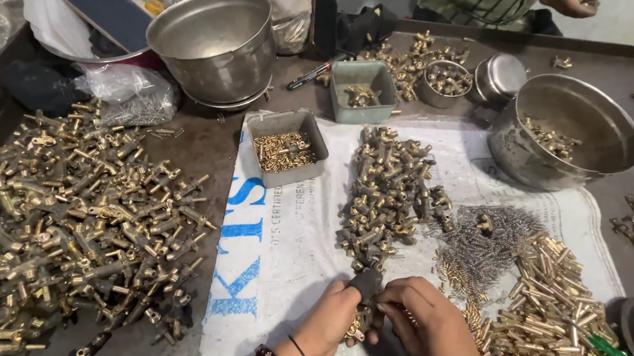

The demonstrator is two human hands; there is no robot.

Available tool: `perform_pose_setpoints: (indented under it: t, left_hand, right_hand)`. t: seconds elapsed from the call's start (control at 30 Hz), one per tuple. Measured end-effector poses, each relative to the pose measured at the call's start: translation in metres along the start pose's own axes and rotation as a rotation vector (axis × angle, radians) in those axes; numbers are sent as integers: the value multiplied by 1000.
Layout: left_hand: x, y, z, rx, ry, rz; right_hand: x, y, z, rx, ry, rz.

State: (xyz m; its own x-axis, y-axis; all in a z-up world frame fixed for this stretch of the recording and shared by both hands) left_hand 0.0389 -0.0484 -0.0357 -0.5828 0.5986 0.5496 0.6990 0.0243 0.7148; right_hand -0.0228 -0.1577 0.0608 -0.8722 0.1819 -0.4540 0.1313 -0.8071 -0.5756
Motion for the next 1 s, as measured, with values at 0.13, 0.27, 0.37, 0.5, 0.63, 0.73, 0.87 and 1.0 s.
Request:
perform_pose_setpoints:
  t: [0.13,0.27,0.37,0.5,0.63,0.73,0.87,1.0]
  left_hand:
    - [-3,-7,2,37,42,30]
    - [0,-3,-3,51,-7,-12]
    - [-2,-7,1,80,49,40]
    - [-7,-11,5,21,76,-26]
    - [-16,-19,15,8,195,3]
    - [-18,-17,14,-117,106,-96]
    - [-8,-9,7,-183,77,-109]
    - [11,11,-12,-57,-129,-106]
  right_hand:
    - [2,7,1,-80,13,-28]
    - [1,7,0,-90,-9,14]
    - [0,3,0,-105,-17,70]
    - [-2,5,-2,-65,-52,36]
    - [-7,5,-4,-21,-65,95]
    - [-5,10,-7,8,-94,26]
    - [-4,40,-7,-12,-133,-176]
    - [-50,55,10,-93,-81,-290]
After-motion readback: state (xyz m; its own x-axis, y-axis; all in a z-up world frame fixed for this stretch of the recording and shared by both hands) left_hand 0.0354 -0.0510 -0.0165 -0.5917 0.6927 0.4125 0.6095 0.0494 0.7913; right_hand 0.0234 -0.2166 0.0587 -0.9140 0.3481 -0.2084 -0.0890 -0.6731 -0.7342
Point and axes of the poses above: each hand's wrist, its own x-axis away from the middle knuckle, its own z-axis out of the back of the hand, y = z × x, the point moved 7 cm from there along -x, towards the middle knuckle, and after that the axes turned 12 degrees about y, right-handed, at the moved point
